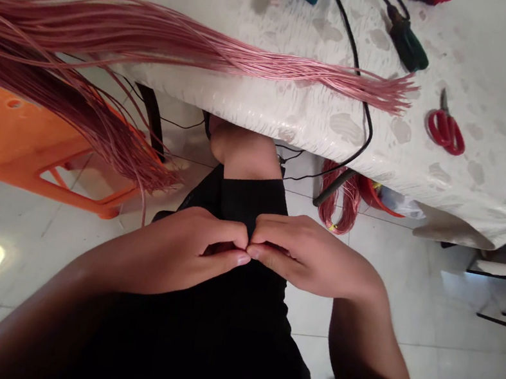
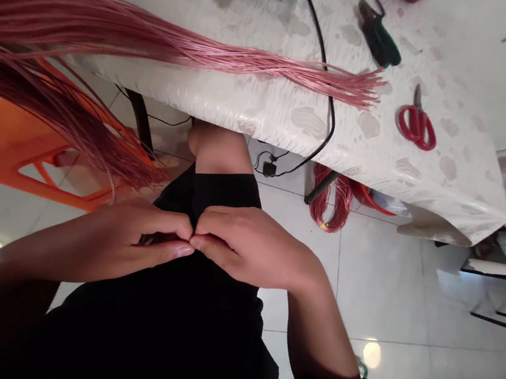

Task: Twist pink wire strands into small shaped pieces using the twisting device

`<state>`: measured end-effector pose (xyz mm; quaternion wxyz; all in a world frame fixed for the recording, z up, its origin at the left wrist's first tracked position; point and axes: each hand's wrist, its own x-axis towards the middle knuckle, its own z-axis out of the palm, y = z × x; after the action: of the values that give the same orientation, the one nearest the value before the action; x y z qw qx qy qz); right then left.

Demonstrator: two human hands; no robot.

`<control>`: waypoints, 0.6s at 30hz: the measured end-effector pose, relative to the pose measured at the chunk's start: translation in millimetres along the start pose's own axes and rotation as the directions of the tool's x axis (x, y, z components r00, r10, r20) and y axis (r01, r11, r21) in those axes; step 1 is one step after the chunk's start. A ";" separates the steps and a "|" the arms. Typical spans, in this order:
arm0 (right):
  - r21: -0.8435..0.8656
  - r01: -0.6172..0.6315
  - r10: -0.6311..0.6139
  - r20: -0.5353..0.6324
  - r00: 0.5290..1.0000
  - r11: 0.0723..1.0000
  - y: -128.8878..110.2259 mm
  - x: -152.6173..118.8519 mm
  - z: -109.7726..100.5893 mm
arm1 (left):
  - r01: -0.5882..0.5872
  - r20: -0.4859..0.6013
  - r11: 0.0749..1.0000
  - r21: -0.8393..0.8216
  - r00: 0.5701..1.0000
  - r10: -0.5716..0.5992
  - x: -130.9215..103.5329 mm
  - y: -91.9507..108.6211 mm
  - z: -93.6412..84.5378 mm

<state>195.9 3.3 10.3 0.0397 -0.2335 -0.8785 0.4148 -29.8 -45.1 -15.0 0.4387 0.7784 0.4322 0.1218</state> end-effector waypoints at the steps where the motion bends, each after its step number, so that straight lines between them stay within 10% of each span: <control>1: 0.004 -0.002 0.002 0.010 1.000 1.000 -0.6 0.0 0.2 | -0.015 0.007 1.000 0.006 1.000 0.015 1.3 0.7 0.2; 18: 0.140 -0.020 0.038 -0.131 0.991 0.990 2.6 -8.4 4.7 | -0.069 -0.032 0.998 0.000 0.997 0.069 1.9 -5.1 -4.8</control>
<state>203.1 -2.3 6.3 0.1082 -0.2701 -0.8396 0.4587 -34.3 -39.6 -16.5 0.4277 0.7906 0.4119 0.1495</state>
